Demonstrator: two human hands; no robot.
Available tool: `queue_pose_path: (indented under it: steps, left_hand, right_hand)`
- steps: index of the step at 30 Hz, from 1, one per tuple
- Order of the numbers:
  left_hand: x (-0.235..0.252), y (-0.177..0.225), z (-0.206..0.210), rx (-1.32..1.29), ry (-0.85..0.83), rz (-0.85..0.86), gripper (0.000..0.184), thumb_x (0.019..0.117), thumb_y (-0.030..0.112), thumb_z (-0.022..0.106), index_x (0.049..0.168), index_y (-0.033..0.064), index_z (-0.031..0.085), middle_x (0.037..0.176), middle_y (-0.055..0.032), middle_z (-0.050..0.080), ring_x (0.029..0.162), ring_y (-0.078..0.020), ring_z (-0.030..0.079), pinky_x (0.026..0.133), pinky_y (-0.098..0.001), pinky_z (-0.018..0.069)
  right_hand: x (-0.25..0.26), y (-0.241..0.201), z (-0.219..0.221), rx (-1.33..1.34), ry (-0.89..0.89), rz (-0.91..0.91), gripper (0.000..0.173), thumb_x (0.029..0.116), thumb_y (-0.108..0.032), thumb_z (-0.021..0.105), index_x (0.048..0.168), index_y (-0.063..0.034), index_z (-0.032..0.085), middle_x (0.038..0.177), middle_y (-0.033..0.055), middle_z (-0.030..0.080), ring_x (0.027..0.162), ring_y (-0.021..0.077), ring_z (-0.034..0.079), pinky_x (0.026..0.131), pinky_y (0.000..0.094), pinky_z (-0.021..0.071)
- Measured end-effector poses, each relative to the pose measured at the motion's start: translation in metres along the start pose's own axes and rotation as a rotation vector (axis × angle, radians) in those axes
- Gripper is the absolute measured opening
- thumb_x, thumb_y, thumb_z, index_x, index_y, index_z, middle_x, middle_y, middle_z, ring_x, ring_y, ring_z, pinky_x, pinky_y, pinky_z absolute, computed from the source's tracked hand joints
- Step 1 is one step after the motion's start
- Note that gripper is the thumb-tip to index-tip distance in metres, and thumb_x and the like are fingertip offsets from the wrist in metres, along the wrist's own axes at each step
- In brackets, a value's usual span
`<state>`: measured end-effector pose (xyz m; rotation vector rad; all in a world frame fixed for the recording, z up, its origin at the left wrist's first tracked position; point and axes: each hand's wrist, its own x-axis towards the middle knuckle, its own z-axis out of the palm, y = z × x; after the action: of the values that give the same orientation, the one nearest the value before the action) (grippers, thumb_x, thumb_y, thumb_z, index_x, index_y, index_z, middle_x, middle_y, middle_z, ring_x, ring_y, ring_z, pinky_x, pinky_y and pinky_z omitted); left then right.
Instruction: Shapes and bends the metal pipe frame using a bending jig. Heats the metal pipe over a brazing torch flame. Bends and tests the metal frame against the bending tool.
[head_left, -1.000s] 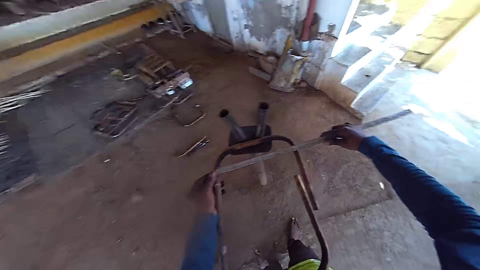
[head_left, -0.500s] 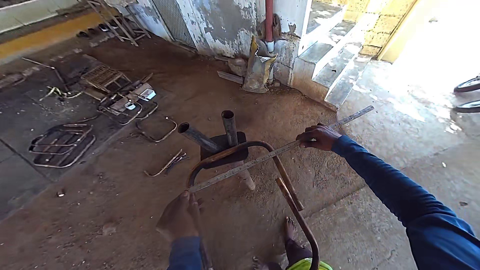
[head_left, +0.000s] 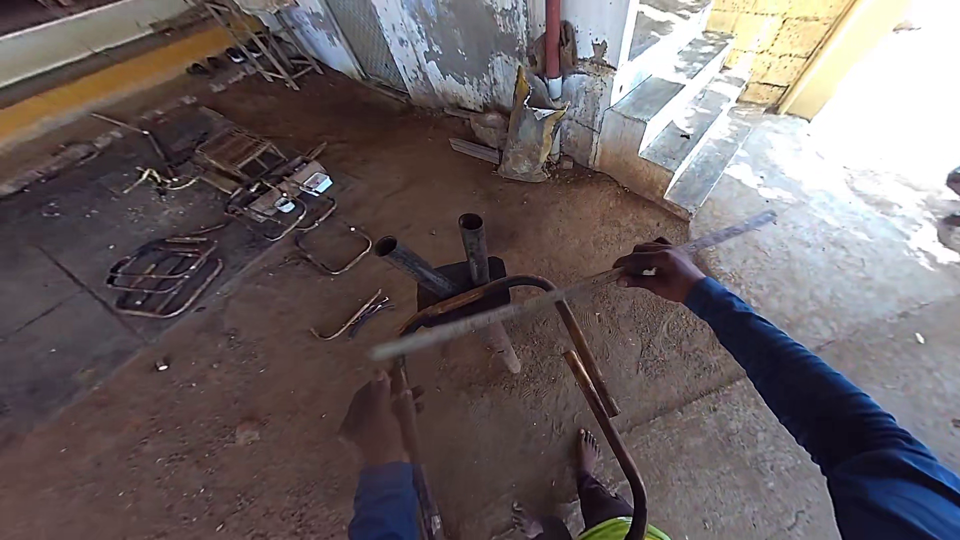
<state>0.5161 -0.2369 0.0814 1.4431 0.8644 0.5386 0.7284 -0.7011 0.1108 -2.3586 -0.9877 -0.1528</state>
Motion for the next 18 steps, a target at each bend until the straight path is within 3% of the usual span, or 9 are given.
queue_pose_path:
  steps: [1, 3, 5, 6, 8, 11, 13, 14, 18]
  left_hand:
    - [-0.004, 0.0, -0.003, 0.014, -0.035, -0.004, 0.034, 0.1052, 0.032, 0.06, 0.12, 0.0016, 0.065, 0.095, -0.0129, 0.071, 0.071, -0.0251, 0.072, 0.057, -0.0409, 0.0629]
    - [-0.016, -0.006, -0.019, 0.054, -0.112, -0.058, 0.034, 0.1058, 0.029, 0.059, 0.124, 0.0017, 0.064, 0.098, -0.0146, 0.072, 0.074, -0.0263, 0.073, 0.059, -0.0413, 0.0632]
    - [-0.035, -0.012, -0.034, 0.125, -0.183, -0.152, 0.037, 0.1073, 0.031, 0.056, 0.127, 0.0006, 0.063, 0.098, -0.0168, 0.073, 0.075, -0.0291, 0.074, 0.06, -0.0433, 0.0634]
    - [-0.043, -0.014, -0.037, 0.15, -0.215, -0.198, 0.039, 0.1093, 0.032, 0.051, 0.129, 0.0002, 0.061, 0.097, -0.0169, 0.074, 0.074, -0.0293, 0.074, 0.06, -0.0435, 0.0633]
    - [-0.053, -0.018, -0.034, 0.15, -0.265, -0.244, 0.046, 0.1124, 0.037, 0.039, 0.13, -0.0008, 0.058, 0.085, -0.0157, 0.074, 0.064, -0.0271, 0.073, 0.053, -0.0416, 0.0619]
    - [-0.054, -0.021, -0.027, 0.066, -0.251, -0.232, 0.045, 0.113, 0.034, 0.037, 0.125, -0.0023, 0.061, 0.06, -0.0064, 0.057, 0.04, -0.0137, 0.051, 0.035, -0.0284, 0.0458]
    - [-0.061, -0.011, -0.028, 0.011, -0.22, -0.255, 0.042, 0.1128, 0.033, 0.039, 0.119, -0.0014, 0.062, 0.057, -0.0013, 0.048, 0.037, -0.0088, 0.041, 0.032, -0.0234, 0.0384]
    - [-0.066, -0.006, -0.032, 0.005, -0.203, -0.254, 0.042, 0.1129, 0.034, 0.038, 0.115, -0.0004, 0.062, 0.056, 0.0005, 0.045, 0.037, -0.0077, 0.039, 0.032, -0.0222, 0.0365]
    - [-0.082, 0.01, -0.051, -0.016, -0.164, -0.178, 0.043, 0.112, 0.041, 0.038, 0.1, 0.0043, 0.058, 0.056, 0.001, 0.042, 0.037, -0.0095, 0.036, 0.032, -0.0249, 0.0361]
  right_hand:
    - [-0.005, -0.01, -0.005, 0.128, 0.146, 0.017, 0.033, 0.0942, -0.036, 0.073, 0.117, -0.0123, 0.077, 0.103, 0.006, 0.075, 0.095, 0.018, 0.069, 0.097, 0.049, 0.0512]
    - [-0.018, -0.035, -0.013, 0.383, 0.396, 0.105, 0.035, 0.099, -0.026, 0.066, 0.125, -0.0027, 0.067, 0.1, 0.0031, 0.072, 0.083, 0.0095, 0.067, 0.079, 0.0342, 0.0597]
    - [-0.038, -0.063, -0.007, 0.5, 0.51, 0.315, 0.038, 0.1057, -0.035, 0.054, 0.131, -0.008, 0.062, 0.082, -0.0001, 0.063, 0.061, 0.0102, 0.057, 0.055, 0.0317, 0.053]
    - [-0.05, -0.077, 0.002, 0.515, 0.525, 0.442, 0.038, 0.1056, -0.037, 0.055, 0.131, -0.0099, 0.062, 0.077, 0.0025, 0.061, 0.052, 0.0131, 0.052, 0.046, 0.0334, 0.049]
    - [-0.069, -0.1, 0.035, 0.592, 0.474, 0.641, 0.034, 0.1054, -0.035, 0.057, 0.126, -0.0095, 0.064, 0.084, 0.0082, 0.069, 0.045, 0.0159, 0.051, 0.04, 0.0351, 0.047]
    - [-0.083, -0.128, 0.098, 0.75, 0.326, 0.741, 0.037, 0.1036, -0.035, 0.059, 0.125, -0.0068, 0.069, 0.095, 0.0075, 0.077, 0.047, 0.0134, 0.055, 0.042, 0.0324, 0.0468]
    - [-0.077, -0.151, 0.12, 0.744, 0.278, 0.706, 0.034, 0.0978, -0.026, 0.067, 0.124, -0.0058, 0.071, 0.094, 0.0062, 0.076, 0.067, 0.0158, 0.069, 0.061, 0.0369, 0.0601]
    - [-0.073, -0.163, 0.128, 0.71, 0.282, 0.696, 0.033, 0.0956, -0.023, 0.068, 0.124, -0.0053, 0.071, 0.093, 0.0062, 0.076, 0.072, 0.0167, 0.071, 0.065, 0.0384, 0.0615]
    - [-0.061, -0.188, 0.136, 0.586, 0.333, 0.613, 0.027, 0.0924, -0.022, 0.072, 0.115, -0.0072, 0.074, 0.089, 0.0026, 0.077, 0.075, 0.0122, 0.073, 0.069, 0.0348, 0.0625]
